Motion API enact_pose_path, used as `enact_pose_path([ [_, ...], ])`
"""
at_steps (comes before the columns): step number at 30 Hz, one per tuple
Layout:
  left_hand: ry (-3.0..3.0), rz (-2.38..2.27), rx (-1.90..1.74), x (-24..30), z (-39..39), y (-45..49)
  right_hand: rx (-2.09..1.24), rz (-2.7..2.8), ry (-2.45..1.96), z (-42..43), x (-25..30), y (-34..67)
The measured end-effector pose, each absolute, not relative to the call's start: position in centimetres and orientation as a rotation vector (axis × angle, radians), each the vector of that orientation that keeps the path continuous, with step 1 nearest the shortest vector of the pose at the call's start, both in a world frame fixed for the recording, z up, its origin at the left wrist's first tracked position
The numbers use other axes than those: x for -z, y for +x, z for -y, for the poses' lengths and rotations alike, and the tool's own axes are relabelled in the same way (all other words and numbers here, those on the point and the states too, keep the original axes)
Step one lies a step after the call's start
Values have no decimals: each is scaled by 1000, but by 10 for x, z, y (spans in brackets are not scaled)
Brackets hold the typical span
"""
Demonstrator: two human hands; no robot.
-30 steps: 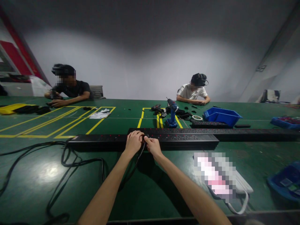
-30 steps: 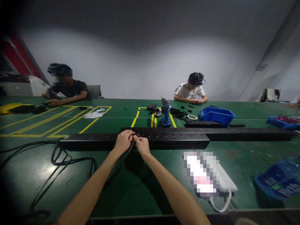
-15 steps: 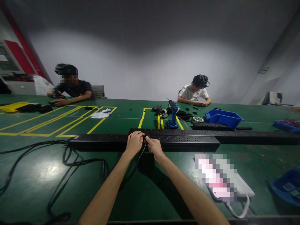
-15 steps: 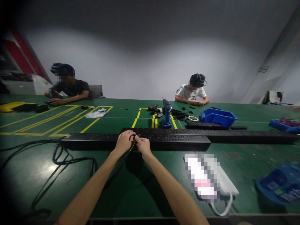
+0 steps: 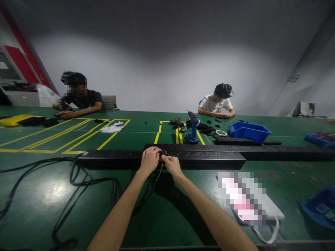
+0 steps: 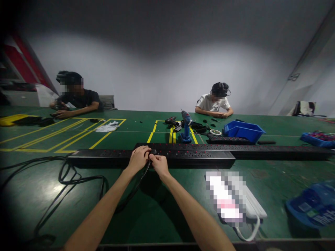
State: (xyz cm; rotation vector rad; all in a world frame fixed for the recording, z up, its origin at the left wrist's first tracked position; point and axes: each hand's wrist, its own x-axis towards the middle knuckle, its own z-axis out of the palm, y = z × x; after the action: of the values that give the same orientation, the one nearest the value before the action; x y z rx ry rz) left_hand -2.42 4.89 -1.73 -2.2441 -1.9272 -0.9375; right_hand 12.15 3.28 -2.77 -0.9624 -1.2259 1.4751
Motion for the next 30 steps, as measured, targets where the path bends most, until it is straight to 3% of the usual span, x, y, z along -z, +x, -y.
enact_pose_path([
  [13, -2285, 1878, 904, 13, -42, -25, -1446, 1338, -775, -18, -20, 125],
  [30, -2285, 1897, 920, 14, -49, -27, -1507, 1350, -929, -25, 4, 147],
])
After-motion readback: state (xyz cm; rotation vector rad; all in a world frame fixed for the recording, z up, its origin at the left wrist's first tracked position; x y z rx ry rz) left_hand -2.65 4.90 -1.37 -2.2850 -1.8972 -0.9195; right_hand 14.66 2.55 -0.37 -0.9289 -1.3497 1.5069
